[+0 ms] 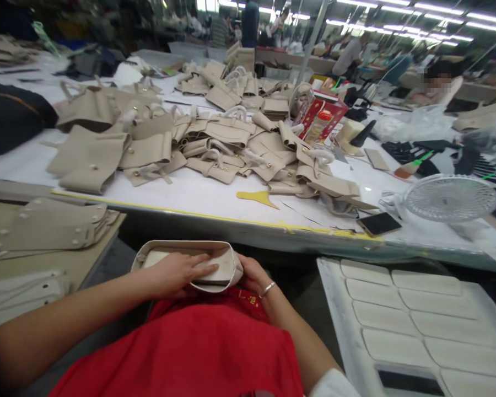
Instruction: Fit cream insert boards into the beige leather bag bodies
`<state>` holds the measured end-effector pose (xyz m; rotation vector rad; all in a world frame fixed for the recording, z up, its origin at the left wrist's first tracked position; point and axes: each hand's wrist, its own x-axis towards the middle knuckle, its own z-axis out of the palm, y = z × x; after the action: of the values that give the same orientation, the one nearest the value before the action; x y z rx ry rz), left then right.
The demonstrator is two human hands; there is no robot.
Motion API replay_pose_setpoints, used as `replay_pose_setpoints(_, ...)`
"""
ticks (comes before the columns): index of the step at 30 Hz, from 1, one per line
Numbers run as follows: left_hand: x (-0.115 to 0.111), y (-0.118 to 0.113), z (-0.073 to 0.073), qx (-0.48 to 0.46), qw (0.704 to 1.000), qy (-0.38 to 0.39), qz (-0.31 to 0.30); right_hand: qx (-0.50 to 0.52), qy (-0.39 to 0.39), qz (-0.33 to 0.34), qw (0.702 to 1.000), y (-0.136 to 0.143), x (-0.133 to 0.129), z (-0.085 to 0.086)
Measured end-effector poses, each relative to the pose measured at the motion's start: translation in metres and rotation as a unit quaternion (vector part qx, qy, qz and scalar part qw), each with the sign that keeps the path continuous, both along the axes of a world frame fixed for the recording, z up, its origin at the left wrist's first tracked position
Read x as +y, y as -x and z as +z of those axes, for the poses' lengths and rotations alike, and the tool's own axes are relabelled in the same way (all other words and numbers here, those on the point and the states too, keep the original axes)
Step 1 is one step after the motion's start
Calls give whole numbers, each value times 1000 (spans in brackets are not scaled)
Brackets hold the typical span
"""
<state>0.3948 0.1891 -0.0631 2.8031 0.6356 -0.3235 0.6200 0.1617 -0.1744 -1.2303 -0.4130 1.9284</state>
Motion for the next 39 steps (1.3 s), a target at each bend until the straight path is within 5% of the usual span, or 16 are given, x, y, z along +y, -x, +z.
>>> replay_pose_setpoints(9, 3, 1, 15, -1, 998, 49, 39, 102, 0, 33, 994, -1, -7, -1)
replay_pose_setpoints(13, -7, 23, 18, -137, 981, 64, 125, 66, 21, 46, 997, 0, -2, 5)
replay_pose_setpoints(15, -13, 47, 16, -237, 944, 18, 230, 34, 28, 44, 998, 4, -1, 13)
replay_pose_setpoints(17, -16, 76, 10, -300, 877, -51, 372, 11, 27, 44, 999, 8, 0, 20)
replay_pose_setpoints(19, -15, 102, 2, -300, 813, -70, 494, -2, 18, 46, 999, 12, 0, 24)
replay_pose_setpoints(21, -11, 115, -4, -260, 793, -39, 549, -9, 11, 41, 999, 16, 0, 27)
replay_pose_setpoints(24, -6, 97, -2, -232, 840, -69, 485, 14, 17, 22, 1000, 18, 0, 26)
replay_pose_setpoints(26, -5, 63, 5, -259, 888, -97, 367, 43, 15, 12, 999, 18, 0, 22)
replay_pose_setpoints(30, -2, -10, 11, -255, 964, 3, 81, 67, -3, -6, 998, 17, 0, 6)
replay_pose_setpoints(33, 11, -36, 3, -180, 982, 53, -15, 64, 4, -11, 998, 14, -5, -4)
replay_pose_setpoints(39, 38, -40, 6, -128, 972, 181, -76, 39, -13, -14, 999, 11, -6, -2)
